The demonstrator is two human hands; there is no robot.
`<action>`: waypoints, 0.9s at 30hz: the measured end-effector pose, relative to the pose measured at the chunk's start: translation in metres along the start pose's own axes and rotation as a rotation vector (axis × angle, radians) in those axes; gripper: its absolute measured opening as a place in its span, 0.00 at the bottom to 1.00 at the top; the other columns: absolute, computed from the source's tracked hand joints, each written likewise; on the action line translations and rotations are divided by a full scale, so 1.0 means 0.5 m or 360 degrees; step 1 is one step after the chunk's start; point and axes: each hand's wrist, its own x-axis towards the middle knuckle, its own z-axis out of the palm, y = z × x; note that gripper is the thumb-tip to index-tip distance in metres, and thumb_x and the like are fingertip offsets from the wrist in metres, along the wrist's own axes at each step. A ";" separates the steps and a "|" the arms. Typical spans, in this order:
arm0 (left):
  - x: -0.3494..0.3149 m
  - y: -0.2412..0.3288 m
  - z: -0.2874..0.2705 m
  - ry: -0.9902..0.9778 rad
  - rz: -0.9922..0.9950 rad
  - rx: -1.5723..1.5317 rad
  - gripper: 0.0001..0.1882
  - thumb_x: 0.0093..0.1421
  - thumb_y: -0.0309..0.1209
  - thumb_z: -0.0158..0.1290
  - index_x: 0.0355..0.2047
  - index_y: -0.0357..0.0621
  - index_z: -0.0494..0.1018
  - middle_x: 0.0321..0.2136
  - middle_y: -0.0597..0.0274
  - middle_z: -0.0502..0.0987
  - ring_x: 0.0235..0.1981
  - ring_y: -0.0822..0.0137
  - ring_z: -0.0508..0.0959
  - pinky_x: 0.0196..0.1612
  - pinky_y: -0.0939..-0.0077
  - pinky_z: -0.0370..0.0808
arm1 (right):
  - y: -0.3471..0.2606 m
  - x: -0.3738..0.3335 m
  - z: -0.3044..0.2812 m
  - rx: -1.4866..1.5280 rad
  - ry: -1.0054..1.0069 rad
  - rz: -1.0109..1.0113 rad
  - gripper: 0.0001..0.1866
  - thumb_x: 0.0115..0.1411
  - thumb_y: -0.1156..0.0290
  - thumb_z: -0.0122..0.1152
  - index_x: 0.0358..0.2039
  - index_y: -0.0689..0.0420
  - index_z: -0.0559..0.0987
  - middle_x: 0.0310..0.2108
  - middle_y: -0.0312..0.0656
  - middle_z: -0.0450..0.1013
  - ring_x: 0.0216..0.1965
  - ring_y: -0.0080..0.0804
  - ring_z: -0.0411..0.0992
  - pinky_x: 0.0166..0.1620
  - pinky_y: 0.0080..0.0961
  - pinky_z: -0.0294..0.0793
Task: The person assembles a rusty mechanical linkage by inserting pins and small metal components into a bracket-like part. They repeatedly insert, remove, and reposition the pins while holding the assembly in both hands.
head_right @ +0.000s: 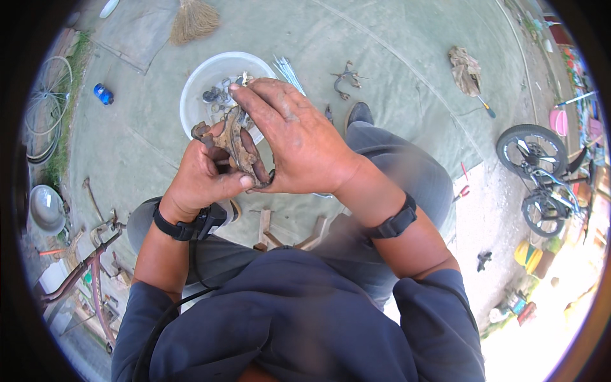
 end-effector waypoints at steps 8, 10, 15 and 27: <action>-0.013 0.008 -0.011 0.0012 0.0026 -0.0052 0.28 0.50 0.25 0.69 0.50 0.37 0.70 0.41 0.64 0.79 0.32 0.82 0.71 0.31 0.87 0.65 | 0.004 0.002 -0.006 0.0003 0.0158 -0.0113 0.48 0.38 0.65 0.77 0.62 0.60 0.67 0.52 0.48 0.72 0.52 0.52 0.70 0.57 0.42 0.71; -0.018 0.007 -0.021 0.0025 0.0104 -0.0090 0.28 0.50 0.27 0.70 0.50 0.37 0.70 0.43 0.64 0.78 0.31 0.84 0.68 0.30 0.88 0.62 | 0.004 0.001 -0.007 0.0014 0.0178 -0.0095 0.47 0.39 0.65 0.77 0.61 0.59 0.68 0.52 0.47 0.73 0.52 0.51 0.70 0.56 0.42 0.72; -0.010 -0.012 -0.045 -0.0054 0.0224 -0.0188 0.29 0.56 0.41 0.67 0.49 0.36 0.70 0.41 0.63 0.77 0.28 0.84 0.66 0.28 0.89 0.61 | -0.001 -0.001 -0.009 0.0034 0.0200 -0.0073 0.45 0.41 0.65 0.78 0.61 0.59 0.68 0.51 0.46 0.74 0.50 0.49 0.72 0.53 0.40 0.75; 0.015 0.001 -0.018 0.0383 0.0355 -0.0152 0.15 0.68 0.36 0.56 0.47 0.38 0.72 0.30 0.70 0.75 0.19 0.85 0.62 0.21 0.89 0.57 | -0.009 -0.004 -0.010 0.0059 0.0094 -0.0008 0.47 0.35 0.67 0.81 0.58 0.60 0.70 0.48 0.46 0.76 0.45 0.44 0.77 0.49 0.37 0.77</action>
